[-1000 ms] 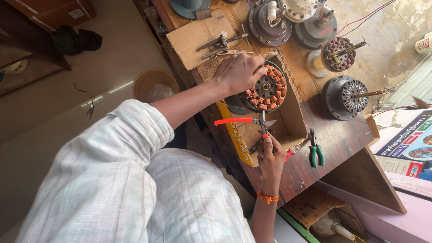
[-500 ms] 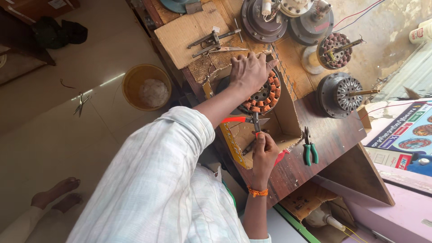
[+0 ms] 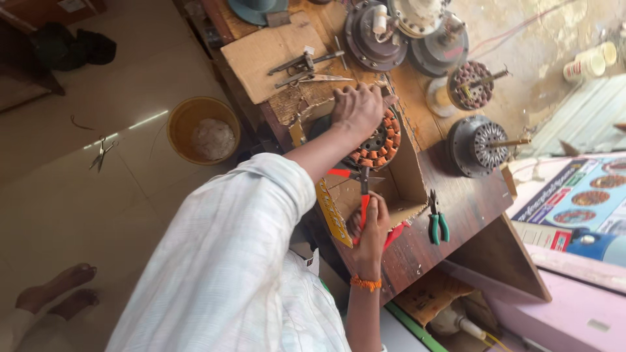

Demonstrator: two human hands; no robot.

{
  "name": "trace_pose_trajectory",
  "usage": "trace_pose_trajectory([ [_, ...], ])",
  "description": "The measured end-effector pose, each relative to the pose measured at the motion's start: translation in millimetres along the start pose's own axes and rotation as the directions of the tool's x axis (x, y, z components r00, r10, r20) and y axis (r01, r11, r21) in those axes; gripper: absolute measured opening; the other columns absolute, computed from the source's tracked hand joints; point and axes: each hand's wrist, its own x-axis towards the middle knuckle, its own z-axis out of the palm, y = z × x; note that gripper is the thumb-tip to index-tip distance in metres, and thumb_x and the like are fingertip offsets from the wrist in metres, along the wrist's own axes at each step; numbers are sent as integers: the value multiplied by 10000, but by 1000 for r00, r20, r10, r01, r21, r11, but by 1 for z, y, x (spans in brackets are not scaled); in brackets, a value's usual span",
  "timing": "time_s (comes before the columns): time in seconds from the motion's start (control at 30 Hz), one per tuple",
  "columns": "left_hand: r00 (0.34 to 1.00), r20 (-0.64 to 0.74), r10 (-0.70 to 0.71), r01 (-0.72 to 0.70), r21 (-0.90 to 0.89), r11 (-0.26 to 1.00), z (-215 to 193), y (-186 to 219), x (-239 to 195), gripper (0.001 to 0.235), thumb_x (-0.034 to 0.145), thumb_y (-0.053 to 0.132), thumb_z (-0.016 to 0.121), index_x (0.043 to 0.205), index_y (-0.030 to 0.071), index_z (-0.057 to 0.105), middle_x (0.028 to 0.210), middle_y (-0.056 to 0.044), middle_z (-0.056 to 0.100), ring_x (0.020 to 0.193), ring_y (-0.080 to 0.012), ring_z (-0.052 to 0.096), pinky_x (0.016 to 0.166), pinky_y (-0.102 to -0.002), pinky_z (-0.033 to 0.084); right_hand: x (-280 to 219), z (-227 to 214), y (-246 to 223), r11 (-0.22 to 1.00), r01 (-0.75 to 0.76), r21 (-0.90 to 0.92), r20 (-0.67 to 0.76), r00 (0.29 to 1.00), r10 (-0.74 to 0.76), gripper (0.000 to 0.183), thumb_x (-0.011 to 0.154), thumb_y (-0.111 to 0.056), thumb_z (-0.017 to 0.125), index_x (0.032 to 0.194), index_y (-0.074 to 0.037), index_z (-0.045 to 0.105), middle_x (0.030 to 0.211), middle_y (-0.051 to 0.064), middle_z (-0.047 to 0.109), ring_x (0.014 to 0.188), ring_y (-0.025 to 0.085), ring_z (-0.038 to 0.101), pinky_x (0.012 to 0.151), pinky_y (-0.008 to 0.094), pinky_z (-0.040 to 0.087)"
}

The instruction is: The person uses pliers to trim and adjust copper wire ends on a motor stator assembly. They repeatedly grip and cut the wire protruding from the stator slots while holding the component steady on a workbench.

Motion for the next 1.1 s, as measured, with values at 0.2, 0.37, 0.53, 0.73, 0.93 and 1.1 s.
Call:
trace_pose_trajectory([
  [0.2, 955, 193, 226, -227, -17, 974, -3, 7, 13, 531, 1015, 525, 367, 1113, 109, 682, 1044, -185, 703, 1007, -373, 692, 913, -595, 464, -17, 23, -43, 906, 98, -411, -22, 993, -117, 337, 989, -91, 608, 1320, -35, 606, 697, -26, 588, 524, 15, 416, 452, 212, 299],
  [0.37, 909, 229, 350, -338, -90, 937, -11, 8, 10, 636, 1007, 625, 368, 1015, 102, 732, 1036, -198, 705, 1014, -387, 698, 921, -544, 485, -12, 20, -51, 783, 212, -585, 88, 976, -198, 345, 1006, -72, 602, 1348, -45, 638, 664, -21, 591, 599, 16, 534, 543, 193, 390],
  [0.53, 918, 161, 362, -357, -63, 932, -11, 3, 4, 655, 1035, 619, 339, 963, 96, 726, 984, -180, 724, 969, -395, 715, 926, -540, 506, -7, 23, -15, 762, 286, -581, 28, 943, -332, 314, 1026, -62, 579, 1334, -35, 631, 799, -29, 626, 628, 10, 459, 531, 202, 352],
  [0.73, 913, 235, 333, -322, -85, 943, -23, 7, 4, 665, 1049, 617, 299, 975, 110, 723, 991, -172, 719, 996, -359, 705, 951, -524, 490, 1, 20, -4, 889, 259, -378, 53, 965, -259, 316, 1026, -101, 580, 1331, -19, 594, 706, -15, 559, 531, 22, 434, 460, 210, 331],
  [0.93, 875, -365, 319, -419, -239, 876, -53, 7, -15, 524, 1054, 504, 403, 1035, 76, 704, 1095, -128, 710, 1075, -301, 642, 917, -484, 495, -16, 13, -13, 998, 41, -53, 20, 999, -40, 371, 1001, -114, 595, 1347, 20, 588, 686, -17, 519, 483, 19, 390, 405, 192, 290],
  [1.1, 944, -326, 45, -173, -377, 910, -89, -41, -90, 317, 1061, 349, 539, 1029, 73, 689, 998, -121, 708, 940, -306, 696, 801, -435, 554, -15, 12, -23, 1000, 17, -16, 76, 997, -16, 418, 1009, -123, 597, 1400, 22, 570, 680, -24, 494, 495, 11, 398, 422, 188, 307],
])
